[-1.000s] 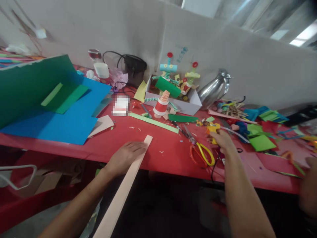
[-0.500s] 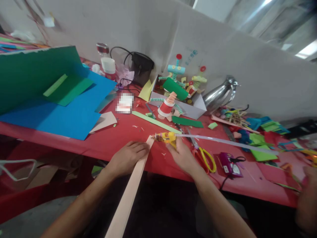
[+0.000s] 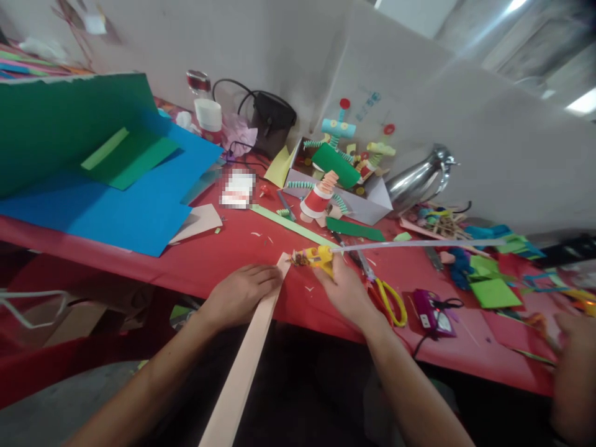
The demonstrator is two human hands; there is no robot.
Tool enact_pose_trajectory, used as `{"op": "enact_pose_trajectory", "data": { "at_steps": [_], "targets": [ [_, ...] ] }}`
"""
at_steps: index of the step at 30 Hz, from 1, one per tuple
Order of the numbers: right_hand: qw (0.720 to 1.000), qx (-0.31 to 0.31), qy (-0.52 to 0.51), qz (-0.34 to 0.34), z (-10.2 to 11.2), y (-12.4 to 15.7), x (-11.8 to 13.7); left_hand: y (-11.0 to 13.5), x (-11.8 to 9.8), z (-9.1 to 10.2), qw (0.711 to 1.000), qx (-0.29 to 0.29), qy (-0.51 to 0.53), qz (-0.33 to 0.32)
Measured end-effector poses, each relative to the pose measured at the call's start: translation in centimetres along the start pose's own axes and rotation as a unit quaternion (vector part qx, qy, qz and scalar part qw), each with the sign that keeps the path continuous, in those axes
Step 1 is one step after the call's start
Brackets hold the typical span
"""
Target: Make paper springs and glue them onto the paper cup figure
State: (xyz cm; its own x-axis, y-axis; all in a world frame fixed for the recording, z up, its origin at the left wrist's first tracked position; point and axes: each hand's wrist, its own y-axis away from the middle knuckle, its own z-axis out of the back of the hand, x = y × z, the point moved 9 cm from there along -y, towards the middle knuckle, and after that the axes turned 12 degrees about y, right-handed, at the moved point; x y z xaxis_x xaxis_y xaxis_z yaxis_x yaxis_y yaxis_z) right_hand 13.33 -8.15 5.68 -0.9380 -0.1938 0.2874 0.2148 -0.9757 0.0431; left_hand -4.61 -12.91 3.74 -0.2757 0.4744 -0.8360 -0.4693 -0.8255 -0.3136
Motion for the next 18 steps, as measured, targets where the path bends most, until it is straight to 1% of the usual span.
{"op": "enact_pose_trajectory", "data": {
  "at_steps": [3,7,11,14,18],
  "targets": [
    [1.000,-0.010,0.012,-0.001,0.35,-0.04,-0.24,0.07,0.16,-0.21,1.000,0.009,-0.015,0.009],
    [1.000,0.003,0.022,0.014,0.39,-0.11,0.03,0.17,0.37,-0.55,0.999,0.027,-0.045,0.014],
    [0.999,-0.005,0.041,-0.001,0.94,-0.27,-0.15,0.18,0.37,-0.37,0.999,0.015,-0.025,0.011],
    [0.999,0.008,0.038,0.001,0.97,-0.37,-0.25,0.16,0.34,-0.31,1.000,0.012,-0.017,0.012],
    [0.998,0.000,0.057,0.003,1.00,-0.68,-0.04,0.12,0.33,0.22,1.000,-0.016,0.018,0.016]
  ]
}}
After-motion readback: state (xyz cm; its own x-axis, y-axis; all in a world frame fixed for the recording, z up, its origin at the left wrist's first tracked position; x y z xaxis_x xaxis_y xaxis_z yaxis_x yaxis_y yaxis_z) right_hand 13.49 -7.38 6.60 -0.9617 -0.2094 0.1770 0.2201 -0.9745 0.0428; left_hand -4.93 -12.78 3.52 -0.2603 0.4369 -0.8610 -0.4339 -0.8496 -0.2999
